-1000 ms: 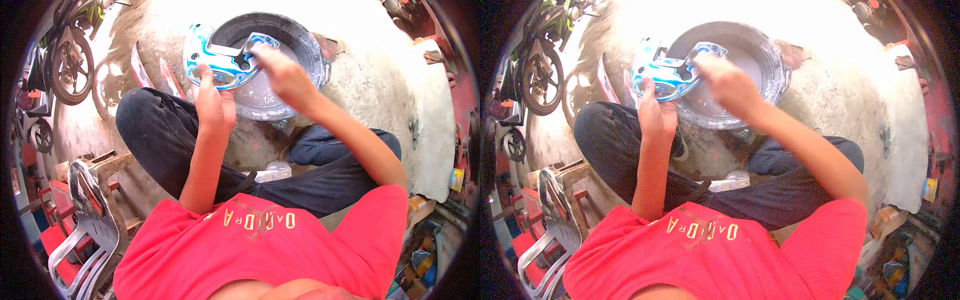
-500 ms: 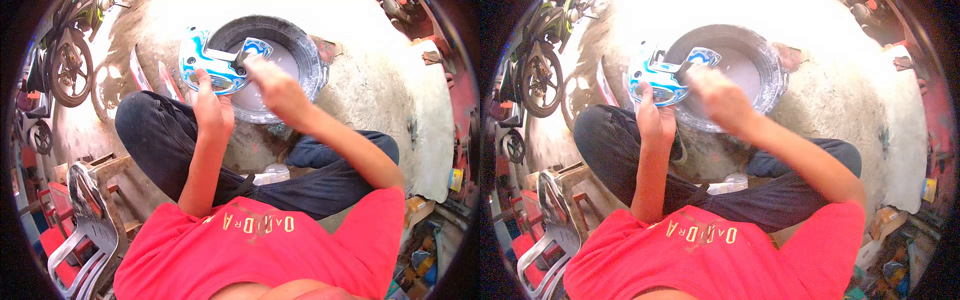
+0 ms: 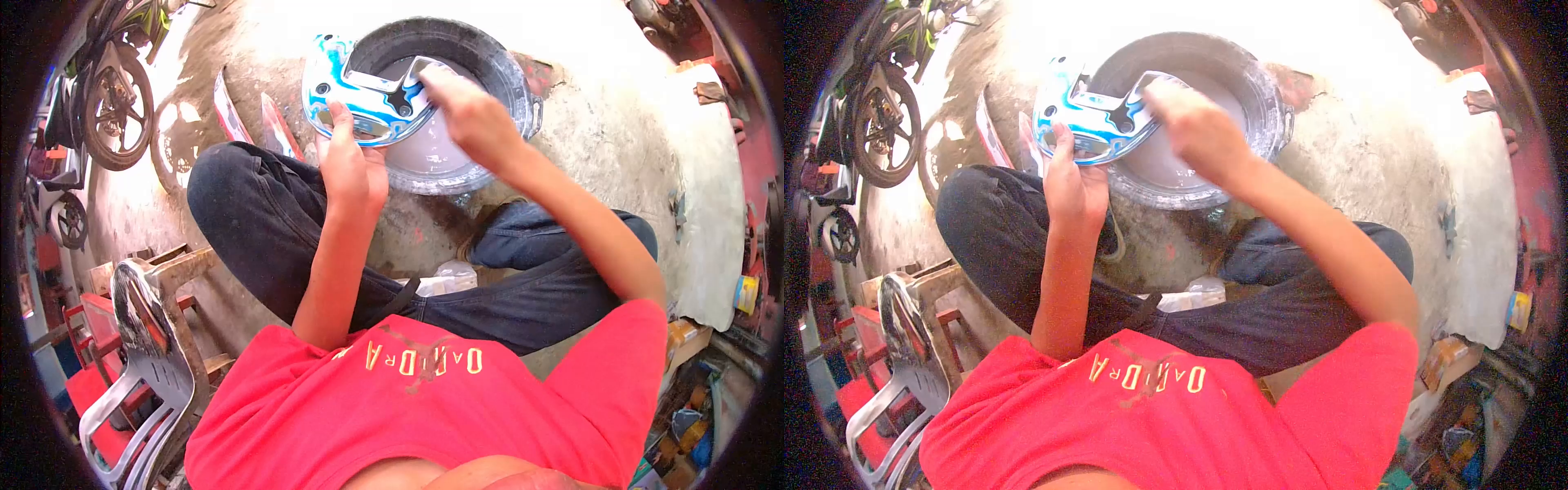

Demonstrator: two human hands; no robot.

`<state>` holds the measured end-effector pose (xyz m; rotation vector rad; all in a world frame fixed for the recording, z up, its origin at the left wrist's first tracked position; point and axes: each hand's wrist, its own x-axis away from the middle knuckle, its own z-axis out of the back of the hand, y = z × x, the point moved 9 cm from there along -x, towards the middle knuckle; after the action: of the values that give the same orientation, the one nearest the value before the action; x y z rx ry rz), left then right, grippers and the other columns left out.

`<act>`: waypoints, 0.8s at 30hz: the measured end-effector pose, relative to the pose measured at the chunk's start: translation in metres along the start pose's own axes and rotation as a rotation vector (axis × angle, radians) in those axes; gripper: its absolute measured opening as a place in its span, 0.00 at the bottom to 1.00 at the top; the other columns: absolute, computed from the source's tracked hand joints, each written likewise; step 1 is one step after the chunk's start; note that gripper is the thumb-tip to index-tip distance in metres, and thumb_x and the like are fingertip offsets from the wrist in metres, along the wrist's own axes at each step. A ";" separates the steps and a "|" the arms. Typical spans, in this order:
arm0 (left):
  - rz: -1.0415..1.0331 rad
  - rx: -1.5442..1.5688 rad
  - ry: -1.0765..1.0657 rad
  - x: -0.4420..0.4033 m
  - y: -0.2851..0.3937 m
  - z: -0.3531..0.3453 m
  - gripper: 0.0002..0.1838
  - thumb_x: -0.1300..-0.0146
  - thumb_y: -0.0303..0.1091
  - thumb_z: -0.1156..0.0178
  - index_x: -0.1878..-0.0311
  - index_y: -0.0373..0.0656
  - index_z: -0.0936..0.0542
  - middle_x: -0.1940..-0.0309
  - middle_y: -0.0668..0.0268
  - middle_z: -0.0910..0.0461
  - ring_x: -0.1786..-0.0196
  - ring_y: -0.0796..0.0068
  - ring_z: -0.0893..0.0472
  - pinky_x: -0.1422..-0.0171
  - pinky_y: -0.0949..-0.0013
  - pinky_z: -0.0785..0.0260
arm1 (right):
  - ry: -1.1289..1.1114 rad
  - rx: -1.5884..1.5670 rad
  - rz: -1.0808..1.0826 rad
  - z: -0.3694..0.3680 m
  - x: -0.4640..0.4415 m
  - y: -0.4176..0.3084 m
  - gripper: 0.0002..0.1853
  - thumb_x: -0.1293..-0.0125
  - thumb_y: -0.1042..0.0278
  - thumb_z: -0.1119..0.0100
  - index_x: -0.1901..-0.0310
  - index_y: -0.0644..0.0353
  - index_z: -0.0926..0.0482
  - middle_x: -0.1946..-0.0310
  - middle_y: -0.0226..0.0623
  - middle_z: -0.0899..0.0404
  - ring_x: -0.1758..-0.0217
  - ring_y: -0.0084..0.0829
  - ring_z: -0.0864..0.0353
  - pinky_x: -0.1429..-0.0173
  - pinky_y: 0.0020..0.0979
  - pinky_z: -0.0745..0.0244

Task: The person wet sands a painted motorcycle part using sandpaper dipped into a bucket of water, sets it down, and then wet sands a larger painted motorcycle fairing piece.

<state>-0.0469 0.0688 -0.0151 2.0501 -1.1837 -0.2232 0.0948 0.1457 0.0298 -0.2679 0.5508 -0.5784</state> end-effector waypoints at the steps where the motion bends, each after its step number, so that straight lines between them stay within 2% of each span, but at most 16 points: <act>1: -0.006 -0.001 -0.002 0.000 -0.001 0.000 0.21 0.20 0.40 0.51 0.30 0.44 0.36 0.39 0.60 0.25 0.38 0.65 0.22 0.34 0.55 0.26 | -0.100 -0.042 -0.227 -0.003 -0.002 0.024 0.23 0.33 0.74 0.51 0.37 0.67 0.26 0.39 0.55 0.22 0.34 0.47 0.22 0.29 0.41 0.28; 5: -0.008 -0.030 0.011 -0.004 -0.002 0.005 0.21 0.20 0.40 0.51 0.30 0.44 0.36 0.38 0.61 0.25 0.37 0.65 0.22 0.35 0.55 0.26 | 0.061 0.023 0.124 -0.009 0.016 -0.044 0.21 0.34 0.75 0.51 0.39 0.67 0.25 0.39 0.54 0.22 0.35 0.47 0.22 0.31 0.41 0.27; 8: 0.019 0.006 -0.007 -0.006 -0.005 0.007 0.21 0.20 0.41 0.51 0.30 0.44 0.36 0.38 0.61 0.25 0.37 0.65 0.22 0.35 0.54 0.26 | 0.030 -0.009 0.096 -0.001 0.009 -0.034 0.21 0.32 0.76 0.47 0.37 0.67 0.25 0.40 0.53 0.21 0.34 0.48 0.22 0.29 0.43 0.29; 10: 0.000 -0.010 0.017 0.000 -0.003 0.002 0.21 0.20 0.41 0.51 0.30 0.45 0.36 0.38 0.61 0.25 0.38 0.66 0.22 0.35 0.54 0.26 | 0.022 -0.055 -0.042 0.003 -0.005 0.004 0.21 0.31 0.73 0.45 0.37 0.67 0.25 0.40 0.54 0.21 0.35 0.50 0.22 0.30 0.43 0.28; 12: -0.007 -0.017 0.016 -0.001 -0.002 -0.001 0.20 0.20 0.41 0.51 0.31 0.45 0.36 0.39 0.61 0.25 0.38 0.66 0.22 0.35 0.54 0.26 | -0.019 -0.009 -0.102 -0.003 -0.001 0.007 0.21 0.31 0.73 0.45 0.38 0.67 0.25 0.40 0.53 0.21 0.35 0.49 0.22 0.30 0.43 0.28; 15: 0.012 0.012 0.003 -0.006 -0.007 0.007 0.20 0.20 0.41 0.51 0.31 0.46 0.36 0.39 0.62 0.25 0.38 0.66 0.22 0.35 0.54 0.26 | 0.076 0.017 0.123 -0.004 0.012 -0.050 0.21 0.31 0.73 0.46 0.37 0.66 0.25 0.39 0.51 0.21 0.34 0.46 0.22 0.30 0.42 0.28; 18: 0.029 0.034 -0.025 -0.005 -0.007 0.007 0.20 0.20 0.40 0.50 0.31 0.45 0.36 0.39 0.62 0.25 0.38 0.67 0.22 0.35 0.54 0.26 | 0.053 0.041 0.113 -0.003 0.005 -0.018 0.20 0.30 0.72 0.47 0.37 0.66 0.25 0.39 0.52 0.22 0.34 0.46 0.23 0.30 0.41 0.28; 20: 0.005 0.011 -0.046 -0.001 -0.004 -0.001 0.20 0.20 0.40 0.50 0.31 0.45 0.36 0.39 0.62 0.25 0.38 0.67 0.22 0.35 0.54 0.26 | -0.118 -0.055 -0.239 0.005 -0.008 0.021 0.21 0.31 0.72 0.48 0.37 0.67 0.25 0.38 0.53 0.22 0.34 0.48 0.23 0.30 0.39 0.28; 22: -0.028 -0.006 -0.014 -0.001 0.000 -0.003 0.20 0.20 0.40 0.50 0.31 0.45 0.35 0.39 0.62 0.25 0.38 0.66 0.22 0.35 0.54 0.26 | 0.030 0.029 -0.006 0.003 0.001 -0.004 0.22 0.31 0.74 0.49 0.37 0.68 0.25 0.38 0.54 0.22 0.34 0.48 0.23 0.29 0.40 0.28; 24: -0.044 -0.020 0.014 -0.001 0.000 0.002 0.20 0.20 0.40 0.50 0.31 0.45 0.35 0.40 0.62 0.24 0.38 0.66 0.22 0.35 0.54 0.26 | 0.055 0.026 0.144 -0.002 0.011 -0.050 0.22 0.33 0.77 0.48 0.37 0.70 0.26 0.39 0.55 0.22 0.34 0.49 0.23 0.29 0.42 0.29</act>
<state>-0.0482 0.0692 -0.0166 2.0583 -1.1244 -0.2405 0.0799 0.0986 0.0431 -0.1861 0.6096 -0.4537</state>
